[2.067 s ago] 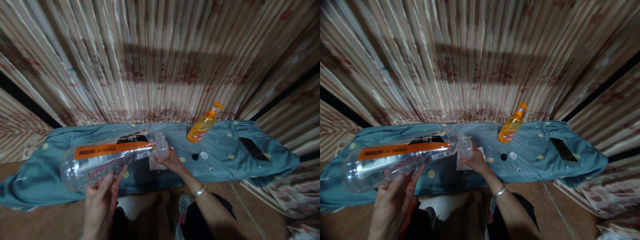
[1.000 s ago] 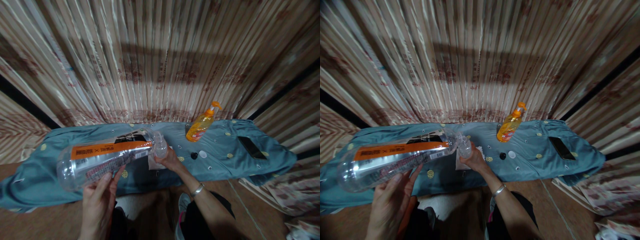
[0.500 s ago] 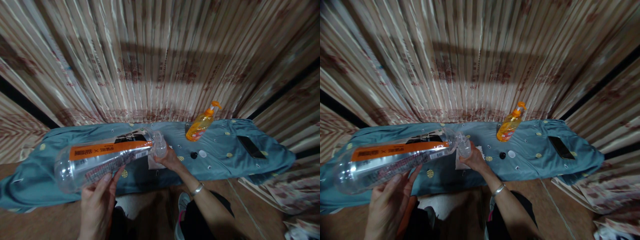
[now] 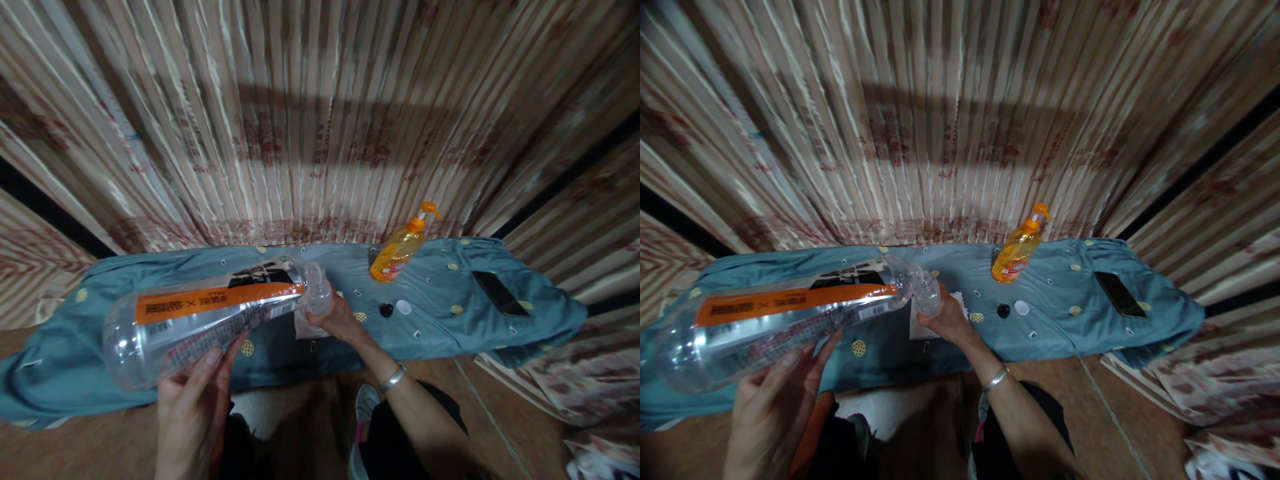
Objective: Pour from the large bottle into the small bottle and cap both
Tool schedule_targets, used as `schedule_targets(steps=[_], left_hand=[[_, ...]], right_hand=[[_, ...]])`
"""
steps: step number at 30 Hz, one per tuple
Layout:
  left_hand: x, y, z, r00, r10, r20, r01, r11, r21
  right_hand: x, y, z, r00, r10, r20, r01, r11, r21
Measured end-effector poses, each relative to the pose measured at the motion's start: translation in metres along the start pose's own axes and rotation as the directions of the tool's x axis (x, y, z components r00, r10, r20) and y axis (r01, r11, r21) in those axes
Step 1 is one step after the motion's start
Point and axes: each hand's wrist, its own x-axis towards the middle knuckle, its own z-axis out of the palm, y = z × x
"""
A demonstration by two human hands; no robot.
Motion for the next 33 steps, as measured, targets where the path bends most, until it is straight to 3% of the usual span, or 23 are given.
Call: schedule_targets(steps=[13,33], left_hand=[[-0.001,-0.001,0.003,1.0,-0.008,-0.023,0.008,1.0,0.007],[-0.003,0.002,0.002,1.0,-0.018,0.013,0.018,1.0,-0.001]], right_hand=[[-0.002,-0.012,-0.008,0.998,0.041,0.045,-0.043,0.998,0.036],[0.0,0.0,-0.001,1.0,0.011,0.022,-0.012,0.999,0.044]])
